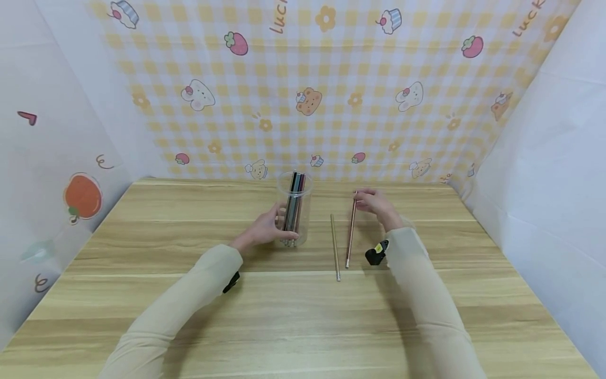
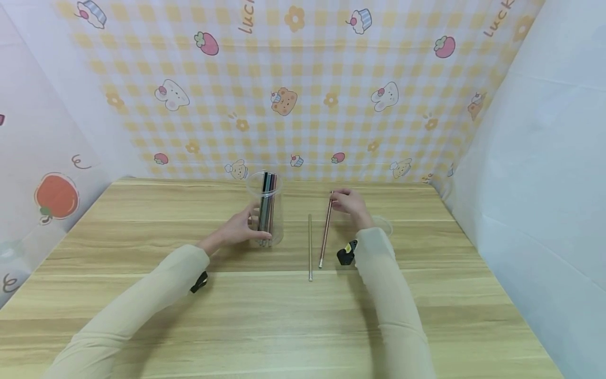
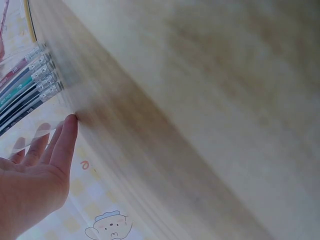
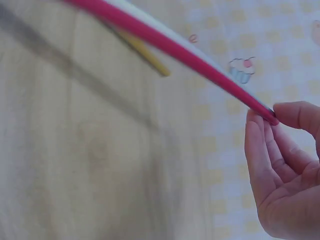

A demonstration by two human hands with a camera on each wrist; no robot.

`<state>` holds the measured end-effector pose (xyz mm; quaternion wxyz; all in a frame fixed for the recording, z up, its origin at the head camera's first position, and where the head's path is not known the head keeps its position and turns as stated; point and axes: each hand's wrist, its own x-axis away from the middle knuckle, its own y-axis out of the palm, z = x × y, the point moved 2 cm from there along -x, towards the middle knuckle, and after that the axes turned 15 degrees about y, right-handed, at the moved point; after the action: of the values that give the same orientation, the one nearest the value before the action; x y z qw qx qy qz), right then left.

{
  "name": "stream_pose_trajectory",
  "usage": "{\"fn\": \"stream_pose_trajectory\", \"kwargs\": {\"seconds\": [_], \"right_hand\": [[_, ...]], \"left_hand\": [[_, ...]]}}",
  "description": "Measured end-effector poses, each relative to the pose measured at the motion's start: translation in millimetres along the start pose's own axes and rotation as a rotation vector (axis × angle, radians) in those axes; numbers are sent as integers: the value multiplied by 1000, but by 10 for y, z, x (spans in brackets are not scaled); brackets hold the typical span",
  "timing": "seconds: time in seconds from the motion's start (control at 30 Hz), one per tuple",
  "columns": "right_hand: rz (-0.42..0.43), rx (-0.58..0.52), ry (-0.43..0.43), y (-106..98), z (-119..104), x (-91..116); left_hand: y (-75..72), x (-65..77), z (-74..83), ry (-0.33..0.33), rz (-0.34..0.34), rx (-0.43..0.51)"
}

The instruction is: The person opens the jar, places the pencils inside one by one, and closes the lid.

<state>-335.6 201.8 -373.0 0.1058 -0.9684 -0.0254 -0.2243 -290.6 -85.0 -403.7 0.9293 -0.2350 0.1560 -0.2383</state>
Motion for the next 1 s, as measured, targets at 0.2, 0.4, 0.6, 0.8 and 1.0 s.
{"fn": "stream_pose_trajectory", "kwargs": {"seconds": [0.2,0.4,0.6,0.8,1.0], "right_hand": [[15,-119,-77,-60,-154,72],[30,-272,-127,-76,-342,198],[51,-378,-187,-65,-512,307],[49,-437,-250,-46,-689,438],[43,-504,-333,-52,-894,598]], "left_hand": [[0,3,-5,-7,-1,6],[0,5,-8,-6,-2,11],[-3,6,-10,-9,0,10],[-2,5,-1,-9,-10,7],[-29,48,152,5,-21,26]]}}
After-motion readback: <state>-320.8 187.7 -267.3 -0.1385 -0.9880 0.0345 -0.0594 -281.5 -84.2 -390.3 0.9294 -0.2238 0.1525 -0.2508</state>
